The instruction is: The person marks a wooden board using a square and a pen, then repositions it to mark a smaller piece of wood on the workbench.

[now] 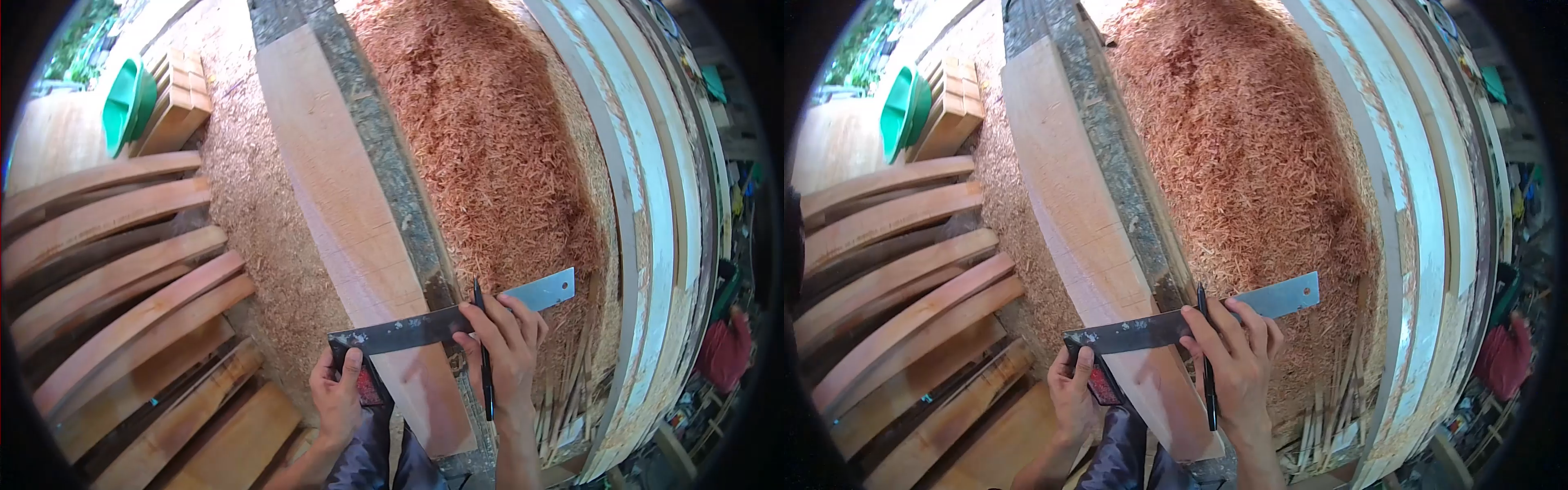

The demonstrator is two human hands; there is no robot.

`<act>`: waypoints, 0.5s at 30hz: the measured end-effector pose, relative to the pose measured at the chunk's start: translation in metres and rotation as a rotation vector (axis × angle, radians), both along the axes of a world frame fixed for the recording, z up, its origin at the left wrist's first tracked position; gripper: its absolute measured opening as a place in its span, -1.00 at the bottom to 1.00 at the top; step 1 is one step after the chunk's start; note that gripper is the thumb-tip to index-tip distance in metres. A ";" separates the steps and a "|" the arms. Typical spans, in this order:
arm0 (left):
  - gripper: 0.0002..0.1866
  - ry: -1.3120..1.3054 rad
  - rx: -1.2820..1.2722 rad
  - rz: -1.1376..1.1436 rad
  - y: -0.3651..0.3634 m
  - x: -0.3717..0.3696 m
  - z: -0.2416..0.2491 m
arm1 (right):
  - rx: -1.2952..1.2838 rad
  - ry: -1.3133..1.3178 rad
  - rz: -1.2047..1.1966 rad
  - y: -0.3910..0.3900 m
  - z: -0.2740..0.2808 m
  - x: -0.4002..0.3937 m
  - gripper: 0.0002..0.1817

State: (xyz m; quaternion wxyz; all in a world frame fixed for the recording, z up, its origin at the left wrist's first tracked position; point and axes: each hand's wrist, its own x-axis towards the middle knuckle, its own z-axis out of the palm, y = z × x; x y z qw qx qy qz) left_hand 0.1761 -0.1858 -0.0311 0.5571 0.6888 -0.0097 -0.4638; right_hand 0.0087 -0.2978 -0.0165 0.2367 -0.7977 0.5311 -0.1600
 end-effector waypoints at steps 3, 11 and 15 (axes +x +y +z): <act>-0.81 -0.004 0.036 -0.037 0.003 0.000 0.002 | 0.059 0.032 0.020 0.011 0.006 -0.012 -0.61; -0.80 -0.047 0.068 -0.220 0.013 0.003 0.004 | 0.069 0.030 -0.045 0.045 0.006 -0.036 -0.58; -0.78 -0.041 0.084 -0.304 0.020 0.006 0.003 | 0.045 0.006 -0.084 0.062 0.005 -0.044 -0.53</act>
